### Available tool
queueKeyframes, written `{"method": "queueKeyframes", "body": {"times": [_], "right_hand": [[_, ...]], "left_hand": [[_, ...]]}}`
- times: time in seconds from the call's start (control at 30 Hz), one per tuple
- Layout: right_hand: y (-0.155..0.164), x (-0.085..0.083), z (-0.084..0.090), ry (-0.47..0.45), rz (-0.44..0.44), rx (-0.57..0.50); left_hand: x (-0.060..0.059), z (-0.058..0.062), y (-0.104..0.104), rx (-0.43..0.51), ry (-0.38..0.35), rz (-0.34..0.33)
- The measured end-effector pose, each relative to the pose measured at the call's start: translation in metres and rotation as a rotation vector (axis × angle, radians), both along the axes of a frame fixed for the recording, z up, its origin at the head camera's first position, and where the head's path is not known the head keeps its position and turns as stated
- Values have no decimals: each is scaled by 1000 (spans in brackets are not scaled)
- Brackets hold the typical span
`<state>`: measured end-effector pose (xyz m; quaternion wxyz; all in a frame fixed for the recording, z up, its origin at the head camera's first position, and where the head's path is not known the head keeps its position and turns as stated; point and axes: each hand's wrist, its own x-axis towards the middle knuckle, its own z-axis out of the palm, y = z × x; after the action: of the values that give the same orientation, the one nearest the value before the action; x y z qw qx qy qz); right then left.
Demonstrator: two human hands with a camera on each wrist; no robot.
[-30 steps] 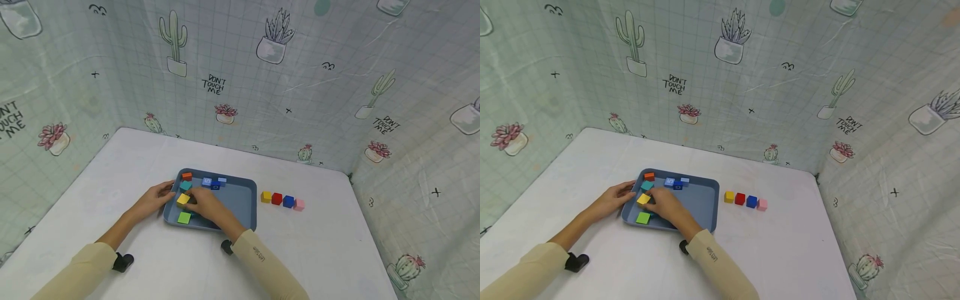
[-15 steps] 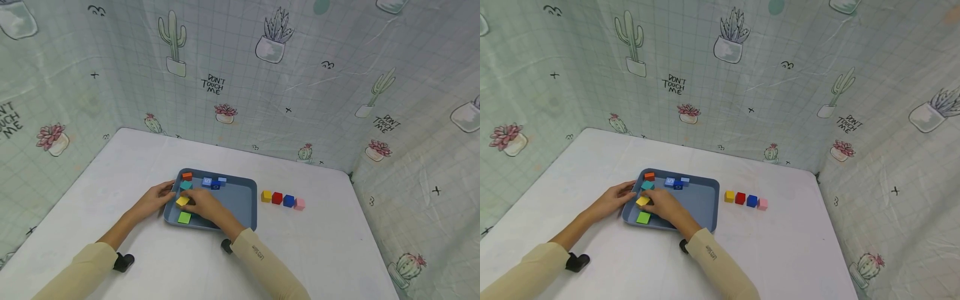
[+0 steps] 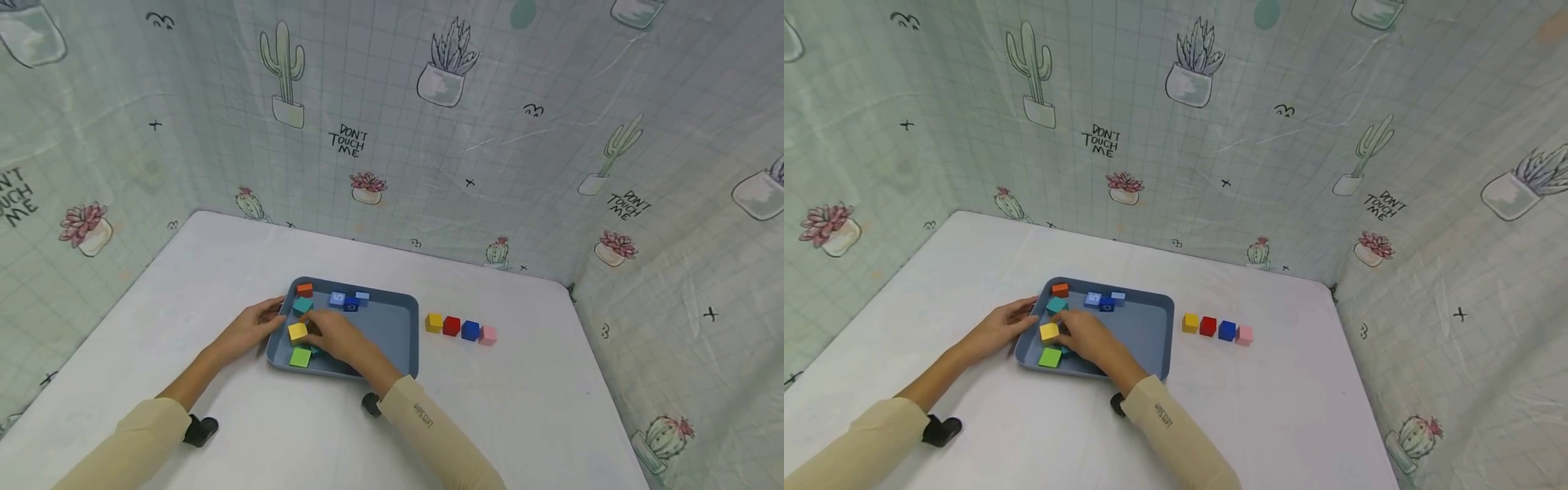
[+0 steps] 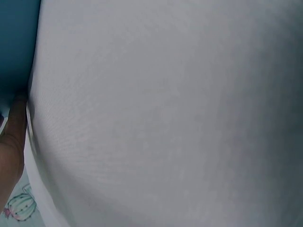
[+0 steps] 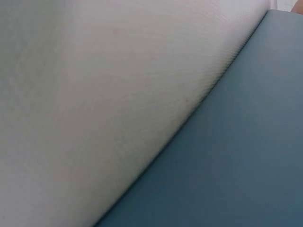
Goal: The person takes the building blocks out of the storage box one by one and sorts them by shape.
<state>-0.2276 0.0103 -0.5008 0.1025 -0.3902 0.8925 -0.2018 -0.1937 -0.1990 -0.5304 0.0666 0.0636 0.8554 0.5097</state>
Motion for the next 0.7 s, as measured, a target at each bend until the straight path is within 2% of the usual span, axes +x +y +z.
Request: {"method": "queueKeyframes", "body": {"times": [0.7], "right_hand": [[8,0,0,-45,-55,-30]], "left_hand": [[3,4,2,-7,0,5]]}}
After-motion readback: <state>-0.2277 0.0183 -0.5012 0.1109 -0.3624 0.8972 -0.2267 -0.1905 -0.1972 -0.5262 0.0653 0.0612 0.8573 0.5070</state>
